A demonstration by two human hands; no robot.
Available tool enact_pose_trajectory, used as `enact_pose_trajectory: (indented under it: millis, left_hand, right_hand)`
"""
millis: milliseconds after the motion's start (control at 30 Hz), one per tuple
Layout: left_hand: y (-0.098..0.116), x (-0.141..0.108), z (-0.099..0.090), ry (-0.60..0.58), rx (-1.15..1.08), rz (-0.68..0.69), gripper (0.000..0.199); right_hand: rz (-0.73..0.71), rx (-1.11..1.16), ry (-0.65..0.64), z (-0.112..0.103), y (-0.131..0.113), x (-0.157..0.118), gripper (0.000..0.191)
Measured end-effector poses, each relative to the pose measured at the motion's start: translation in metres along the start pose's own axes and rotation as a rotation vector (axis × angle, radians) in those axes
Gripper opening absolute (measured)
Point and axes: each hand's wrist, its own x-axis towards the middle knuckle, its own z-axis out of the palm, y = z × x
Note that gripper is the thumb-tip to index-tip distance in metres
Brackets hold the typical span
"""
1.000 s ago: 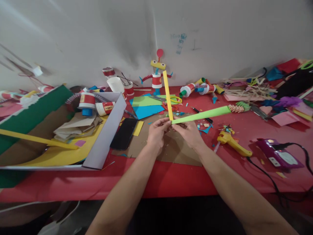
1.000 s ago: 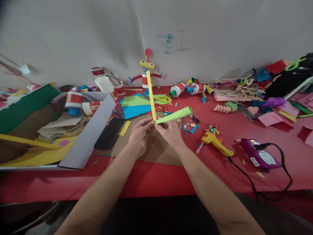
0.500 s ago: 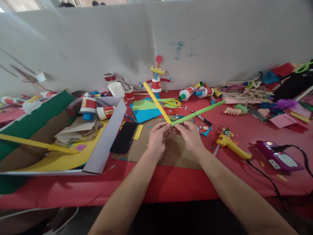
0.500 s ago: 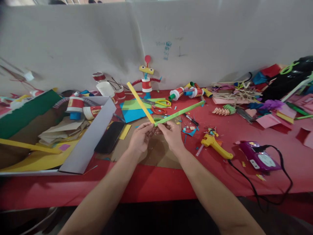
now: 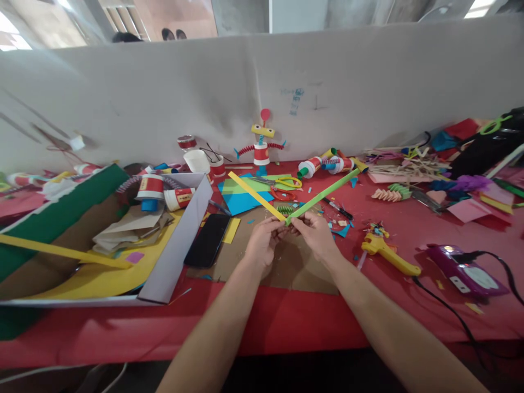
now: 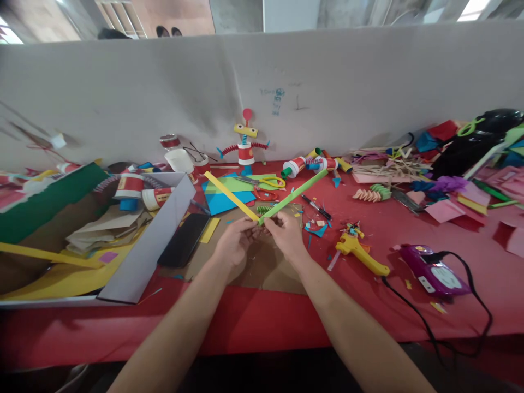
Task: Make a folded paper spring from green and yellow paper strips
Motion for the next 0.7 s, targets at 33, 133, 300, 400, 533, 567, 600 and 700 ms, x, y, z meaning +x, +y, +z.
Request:
enact_pose_trajectory:
  millis: [33, 133, 300, 400, 533, 567, 600, 700]
  left_hand:
    - [0.0003, 0.0002, -0.0004, -0.008, 0.008, 0.001, 0.015]
    - [-0.0002, 0.0002, -0.0009, -0.013, 0.042, 0.031, 0.018]
    - [-0.0019, 0.0009, -0.0018, 0.0, 0.093, 0.017, 0.023]
    - [-0.0017, 0.001, -0.003, 0.023, 0.134, 0.013, 0.023]
    - [-0.0005, -0.0002, -0.0037, 0.053, 0.146, 0.008, 0.022]
    - [-0.0004, -0.0005, -0.0035, 0.058, 0.141, -0.001, 0.022]
    - [-0.0004, -0.0007, -0.0032, 0.061, 0.137, -0.006, 0.022]
    - [-0.0015, -0.0007, -0.0018, 0.054, 0.165, 0.008, 0.024]
  right_hand:
    - [-0.003, -0.006, -0.007, -0.0004, -0.0003, 0.0003, 0.02]
    - [-0.006, -0.005, -0.026, -0.0009, -0.0018, 0.0002, 0.019]
    - [-0.017, -0.049, -0.043, -0.0012, -0.0027, -0.0014, 0.02]
    - [-0.033, -0.074, -0.059, -0.0014, -0.0025, -0.0019, 0.022]
    - [-0.053, -0.109, -0.045, -0.0018, -0.0044, -0.0022, 0.025]
    - [-0.067, -0.122, -0.036, -0.002, -0.0053, -0.0022, 0.025]
    - [-0.079, -0.134, -0.033, -0.0023, -0.0063, -0.0023, 0.025]
    - [-0.086, -0.179, -0.043, -0.0031, -0.0089, -0.0026, 0.027]
